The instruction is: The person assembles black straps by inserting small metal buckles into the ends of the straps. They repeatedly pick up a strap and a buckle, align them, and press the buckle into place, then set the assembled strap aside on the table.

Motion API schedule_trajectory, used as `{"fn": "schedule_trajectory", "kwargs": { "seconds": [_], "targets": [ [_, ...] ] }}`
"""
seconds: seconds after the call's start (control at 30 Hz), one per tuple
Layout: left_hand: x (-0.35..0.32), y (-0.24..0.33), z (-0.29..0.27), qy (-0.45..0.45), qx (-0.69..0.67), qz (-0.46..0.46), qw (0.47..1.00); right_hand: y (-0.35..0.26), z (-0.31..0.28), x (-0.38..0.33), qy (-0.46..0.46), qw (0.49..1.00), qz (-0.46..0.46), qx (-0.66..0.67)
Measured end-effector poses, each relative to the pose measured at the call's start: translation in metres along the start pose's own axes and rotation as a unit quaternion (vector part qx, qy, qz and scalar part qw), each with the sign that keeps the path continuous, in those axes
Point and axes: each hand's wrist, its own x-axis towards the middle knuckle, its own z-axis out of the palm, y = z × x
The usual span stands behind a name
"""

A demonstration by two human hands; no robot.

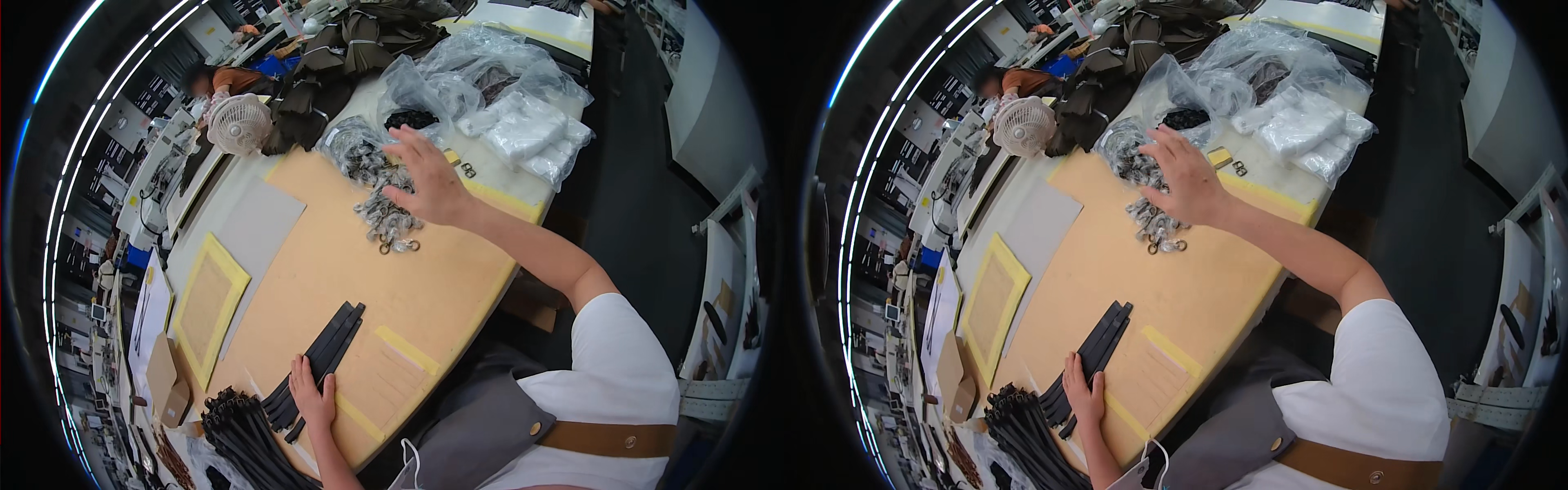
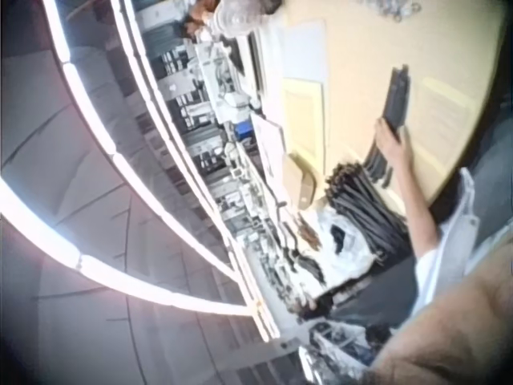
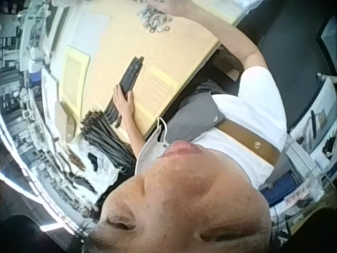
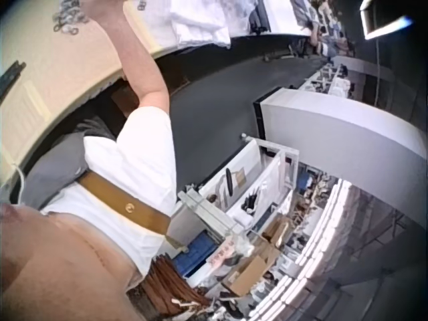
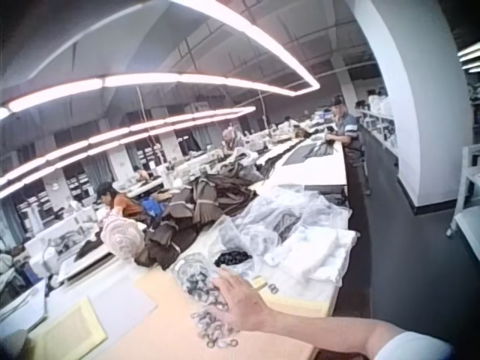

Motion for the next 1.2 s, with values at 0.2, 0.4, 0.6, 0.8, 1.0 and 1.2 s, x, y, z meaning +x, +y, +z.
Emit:
{"fn": "schedule_trajectory", "kwargs": {
  "seconds": [0.2,0.4,0.6,0.8,1.0,1.2],
  "targets": [
    [0.006,0.003,0.003,0.003,-0.01,0.007,1.0,0.075,-0.019,0.046,-0.27,0.926,0.145,-0.22],
    [0.003,0.002,0.002,-0.002,-0.007,-0.005,1.0,0.092,-0.018,0.032,-0.422,0.896,0.134,-0.031],
    [0.002,0.002,-0.004,-0.009,-0.001,-0.013,1.0,0.14,-0.008,0.116,-0.336,0.83,0.346,0.28],
    [0.01,0.005,0.002,0.003,-0.014,-0.005,1.0,0.232,0.082,0.154,-0.464,0.808,0.057,-0.359],
    [0.013,0.005,0.0,-0.009,-0.011,-0.009,1.0,0.26,0.121,0.126,-0.321,0.852,0.198,-0.364],
    [0.009,0.001,-0.002,-0.013,-0.003,-0.017,1.0,0.259,0.126,0.129,-0.302,0.871,0.19,-0.338]
  ]
}}
